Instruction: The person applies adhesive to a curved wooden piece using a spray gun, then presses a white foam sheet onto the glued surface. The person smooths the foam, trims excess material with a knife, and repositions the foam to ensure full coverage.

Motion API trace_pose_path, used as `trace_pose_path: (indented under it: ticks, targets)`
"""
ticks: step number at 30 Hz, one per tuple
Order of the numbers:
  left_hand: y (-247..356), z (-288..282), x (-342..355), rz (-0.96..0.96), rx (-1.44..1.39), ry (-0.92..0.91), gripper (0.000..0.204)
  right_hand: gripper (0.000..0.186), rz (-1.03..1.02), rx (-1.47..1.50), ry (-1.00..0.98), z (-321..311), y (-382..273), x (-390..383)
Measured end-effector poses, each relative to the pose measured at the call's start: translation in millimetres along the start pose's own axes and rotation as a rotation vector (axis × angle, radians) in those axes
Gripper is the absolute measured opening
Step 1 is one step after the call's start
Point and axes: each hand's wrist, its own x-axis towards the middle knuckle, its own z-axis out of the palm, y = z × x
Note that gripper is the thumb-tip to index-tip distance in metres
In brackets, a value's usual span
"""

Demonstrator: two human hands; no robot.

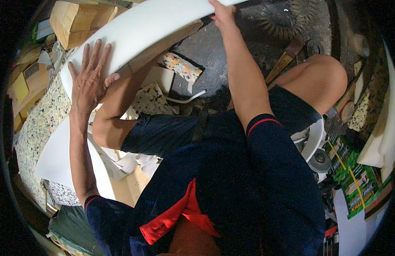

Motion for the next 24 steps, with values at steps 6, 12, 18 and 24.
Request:
trace_pose_path:
  ticks: [6, 12, 18, 24]
  targets:
    - [0, -4, 4, -0.011, 0.029, -0.108, 0.082, 0.066, 0.019, -0.111, 0.119, 4, 11, 7]
    - [-1, -4, 4, -0.001, 0.028, -0.097, 0.081, 0.067, 0.014, -0.108, 0.09, 2, 17, 7]
    - [-2, 1, 4, 0.01, 0.02, -0.079, 0.081, 0.067, 0.062, -0.074, 0.147, 7, 23, 8]
    - [-3, 3, 4, 0.002, -0.001, -0.082, 0.082, 0.061, 0.079, -0.117, 0.16, 10, 25, 5]
